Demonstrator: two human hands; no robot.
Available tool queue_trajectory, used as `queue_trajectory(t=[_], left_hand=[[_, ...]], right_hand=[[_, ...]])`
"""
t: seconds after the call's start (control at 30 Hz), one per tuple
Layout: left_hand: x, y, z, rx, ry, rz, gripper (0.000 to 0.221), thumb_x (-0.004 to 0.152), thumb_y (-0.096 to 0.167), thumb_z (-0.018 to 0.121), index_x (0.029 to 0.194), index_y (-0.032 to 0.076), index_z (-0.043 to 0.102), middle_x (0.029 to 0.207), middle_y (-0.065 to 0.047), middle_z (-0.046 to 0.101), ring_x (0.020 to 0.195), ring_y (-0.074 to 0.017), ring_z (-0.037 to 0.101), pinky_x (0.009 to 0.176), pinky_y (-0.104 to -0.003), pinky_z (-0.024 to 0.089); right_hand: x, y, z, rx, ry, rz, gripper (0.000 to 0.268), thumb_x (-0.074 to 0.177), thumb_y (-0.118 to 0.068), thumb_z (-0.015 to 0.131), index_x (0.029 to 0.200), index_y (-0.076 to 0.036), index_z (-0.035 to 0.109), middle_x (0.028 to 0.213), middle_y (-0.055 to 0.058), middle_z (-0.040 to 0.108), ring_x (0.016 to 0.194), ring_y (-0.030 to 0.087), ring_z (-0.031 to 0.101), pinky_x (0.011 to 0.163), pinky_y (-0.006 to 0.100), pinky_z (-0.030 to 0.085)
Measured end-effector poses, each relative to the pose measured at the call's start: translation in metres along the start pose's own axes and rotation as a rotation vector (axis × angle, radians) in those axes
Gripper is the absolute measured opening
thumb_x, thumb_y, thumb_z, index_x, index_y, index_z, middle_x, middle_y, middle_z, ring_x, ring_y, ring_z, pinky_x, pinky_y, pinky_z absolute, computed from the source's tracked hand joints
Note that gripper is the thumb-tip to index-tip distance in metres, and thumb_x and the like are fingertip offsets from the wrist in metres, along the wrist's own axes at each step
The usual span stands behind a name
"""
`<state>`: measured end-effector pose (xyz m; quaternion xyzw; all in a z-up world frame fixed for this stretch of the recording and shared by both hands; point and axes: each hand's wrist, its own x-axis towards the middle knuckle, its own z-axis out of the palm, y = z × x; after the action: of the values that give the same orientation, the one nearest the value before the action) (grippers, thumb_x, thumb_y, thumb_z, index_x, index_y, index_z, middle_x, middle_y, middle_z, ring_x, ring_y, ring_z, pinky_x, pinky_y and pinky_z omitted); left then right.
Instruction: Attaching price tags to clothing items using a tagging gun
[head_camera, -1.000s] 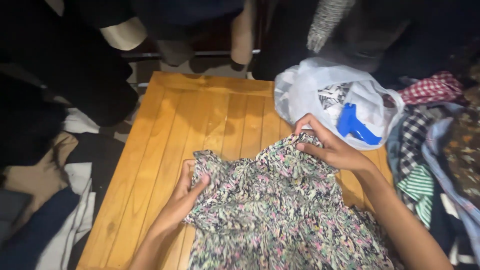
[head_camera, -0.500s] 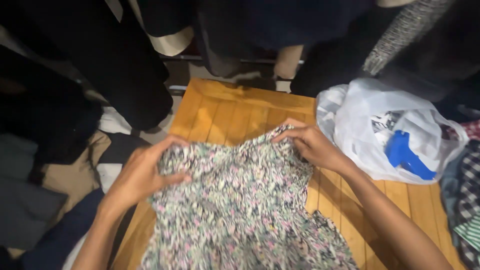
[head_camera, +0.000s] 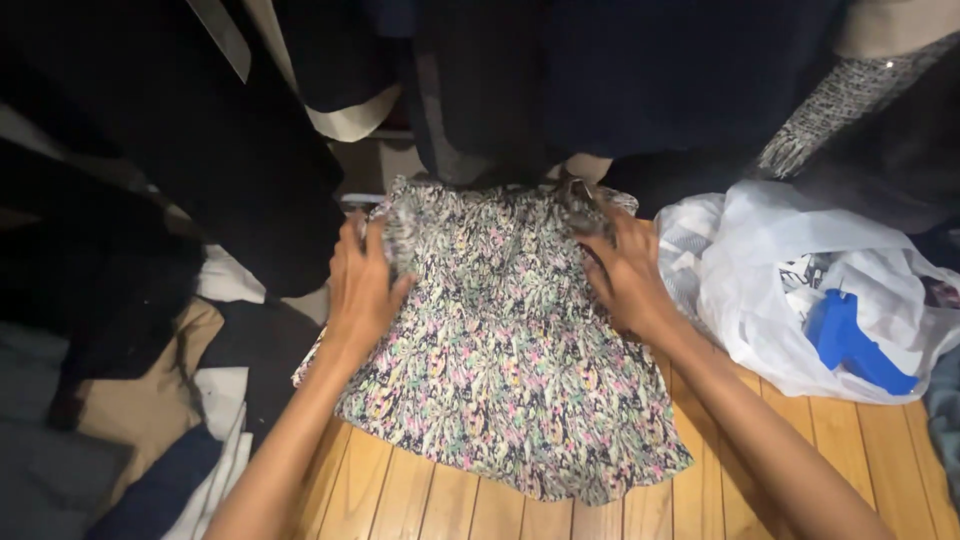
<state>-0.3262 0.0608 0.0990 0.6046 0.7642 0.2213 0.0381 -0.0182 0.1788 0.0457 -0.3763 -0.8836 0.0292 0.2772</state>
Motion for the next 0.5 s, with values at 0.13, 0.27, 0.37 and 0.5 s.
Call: queue_trajectory(t=[0.13, 0.27, 0.37, 0.5], left_hand=[[-0.034, -0.045, 0.033, 0.007, -0.029, -0.056, 0.074, 0.082, 0.030, 0.082, 0.138, 0.001, 0.043, 0.141, -0.029, 0.042, 0.120, -0.0497, 0.055, 0.100, -0.059, 0.045], [-0.073, -0.057, 0.020, -0.067, -0.104, -0.168, 0.073, 0.089, 0.046, 0.070, 0.142, 0.004, 0.044, 0.133, -0.025, 0.050, 0.121, -0.0482, 0.054, 0.100, -0.058, 0.042], [-0.097, -0.063, 0.017, -0.090, -0.074, -0.177, 0.070, 0.095, 0.051, 0.058, 0.141, 0.001, 0.045, 0.130, -0.023, 0.053, 0.122, -0.0441, 0.052, 0.101, -0.055, 0.040], [-0.114, -0.060, 0.007, -0.138, -0.045, -0.224, 0.069, 0.098, 0.053, 0.049, 0.141, -0.001, 0.046, 0.129, -0.022, 0.053, 0.122, -0.0393, 0.049, 0.102, -0.052, 0.039]], right_hand=[[-0.045, 0.017, 0.000, 0.068, -0.096, 0.076, 0.039, 0.093, -0.019, 0.064, 0.131, -0.021, 0.060, 0.152, 0.017, 0.042, 0.139, 0.041, 0.042, 0.105, 0.054, 0.038], [-0.090, 0.007, -0.016, 0.166, -0.254, 0.295, 0.036, 0.092, -0.036, 0.067, 0.125, -0.023, 0.064, 0.129, 0.011, 0.056, 0.126, 0.036, 0.056, 0.103, 0.047, 0.046], [-0.106, -0.025, -0.040, 0.259, -0.293, 0.420, 0.038, 0.095, -0.040, 0.061, 0.127, -0.021, 0.062, 0.119, 0.009, 0.061, 0.097, 0.026, 0.065, 0.085, 0.039, 0.057], [-0.125, -0.050, -0.055, 0.323, -0.278, 0.444, 0.049, 0.095, -0.042, 0.054, 0.136, -0.015, 0.058, 0.132, 0.010, 0.060, 0.120, 0.027, 0.063, 0.101, 0.048, 0.051]])
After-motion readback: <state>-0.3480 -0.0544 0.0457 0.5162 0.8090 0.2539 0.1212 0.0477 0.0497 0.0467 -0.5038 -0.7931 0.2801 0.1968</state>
